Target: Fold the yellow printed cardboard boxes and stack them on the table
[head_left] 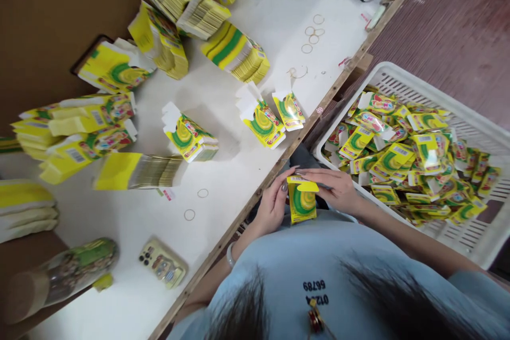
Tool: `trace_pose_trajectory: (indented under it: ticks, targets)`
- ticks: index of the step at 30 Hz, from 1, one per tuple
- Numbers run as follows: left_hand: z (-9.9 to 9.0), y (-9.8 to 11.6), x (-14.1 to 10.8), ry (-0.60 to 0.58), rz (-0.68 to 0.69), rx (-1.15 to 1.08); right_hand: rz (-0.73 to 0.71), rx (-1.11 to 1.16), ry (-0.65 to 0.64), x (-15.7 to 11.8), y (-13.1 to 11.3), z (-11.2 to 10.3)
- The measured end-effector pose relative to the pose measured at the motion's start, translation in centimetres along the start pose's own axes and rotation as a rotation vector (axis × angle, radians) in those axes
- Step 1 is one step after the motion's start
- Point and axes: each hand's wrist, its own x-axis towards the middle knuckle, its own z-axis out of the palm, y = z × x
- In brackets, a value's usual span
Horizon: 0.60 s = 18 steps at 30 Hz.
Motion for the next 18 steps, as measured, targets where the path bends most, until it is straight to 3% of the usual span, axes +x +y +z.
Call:
trace_pose_trajectory:
  ticks: [2,3,7,9,15,18]
  targets:
    - [-0.1,0.2,0.0,0.027,-0.006,0.014,-0.037,0.064,-0.097,-0.1,-0.1,-0.6]
    - [-0.1,0.3,0.1,0.053,-0.003,0.028,0.013,0.102,-0.12,-0.1,-0.4,-0.7]
    - [0.1,1.0,0.8,0.1,-0.018,0.104,0.463,0.293,-0.161,0.4,-2.3,-0.3]
    - [0.1,1.2,1.0,0.079,-0.044,0.113,0.595,0.386,-0.213,0.8,-3.0,-0.2]
    - [-0.3,0.9,0.8,0.066,-0.025,0.194,0.653,0.535,-0.312,1.5,-1.9,-1.6]
    - [-0.6,0.7,0.7,0.047,0.024,0.268,0.661,0.69,-0.374,1.1,-1.0,-1.3]
